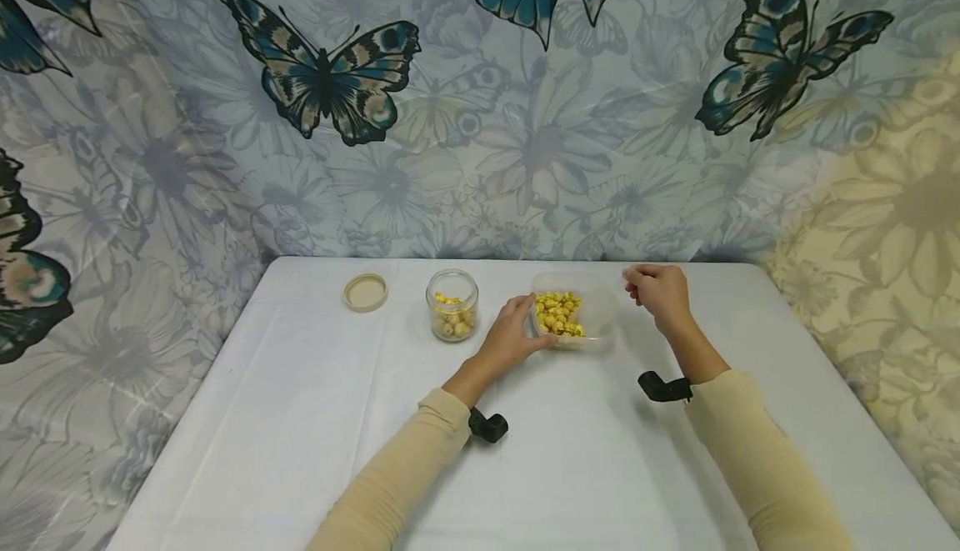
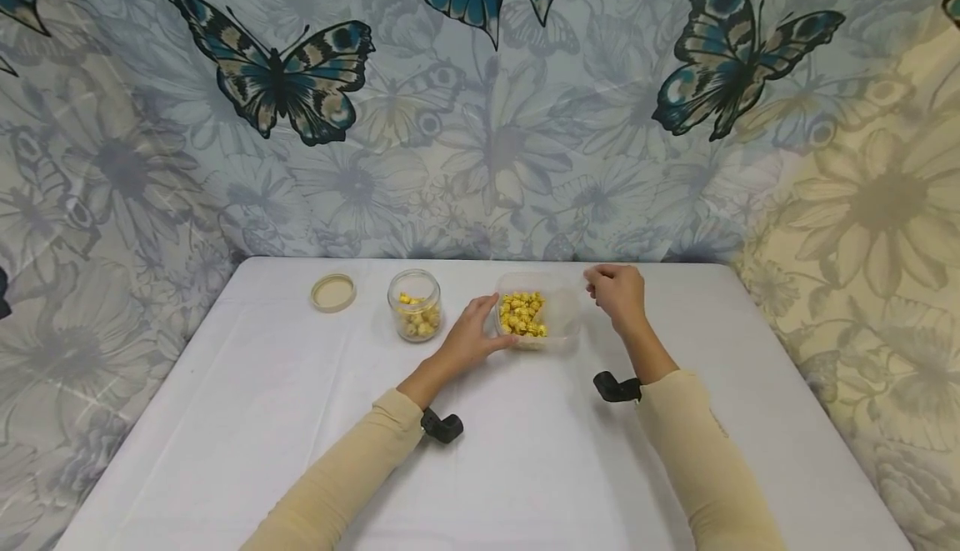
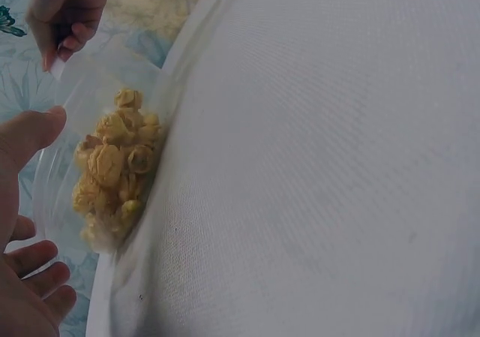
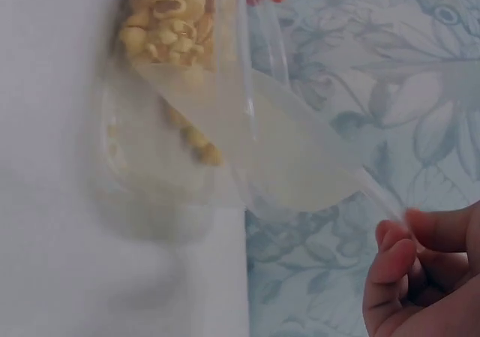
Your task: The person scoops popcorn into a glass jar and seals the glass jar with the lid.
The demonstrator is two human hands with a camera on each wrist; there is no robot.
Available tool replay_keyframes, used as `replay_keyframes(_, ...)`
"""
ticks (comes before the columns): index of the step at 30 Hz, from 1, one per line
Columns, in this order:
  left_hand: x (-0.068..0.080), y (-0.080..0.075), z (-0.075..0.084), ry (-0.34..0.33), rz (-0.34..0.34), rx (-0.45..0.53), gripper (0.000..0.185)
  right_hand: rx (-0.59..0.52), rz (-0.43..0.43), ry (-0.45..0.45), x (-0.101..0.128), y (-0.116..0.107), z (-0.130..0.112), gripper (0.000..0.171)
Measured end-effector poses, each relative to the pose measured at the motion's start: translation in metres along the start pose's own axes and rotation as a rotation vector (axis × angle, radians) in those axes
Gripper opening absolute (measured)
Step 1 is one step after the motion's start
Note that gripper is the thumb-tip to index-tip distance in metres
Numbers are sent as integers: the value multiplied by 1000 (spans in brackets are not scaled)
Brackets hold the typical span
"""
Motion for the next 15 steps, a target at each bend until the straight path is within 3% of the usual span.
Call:
replay_keyframes(7, -1, -3, 2, 8, 16, 3, 86, -170, 131, 149, 17, 7, 24, 31)
replay_keyframes(15, -1, -1, 2, 5, 34, -12, 87, -532, 240, 286, 36, 29, 57, 15)
Point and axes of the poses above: each hand's wrist, its own x-axis away from the middle knuckle, its own y-axis out of the palm, z = x × y, the point moved 9 cm from there along -x, towards the middle knuckle, and after that the axes turned 8 degrees about -y, right-handed, at the moved point
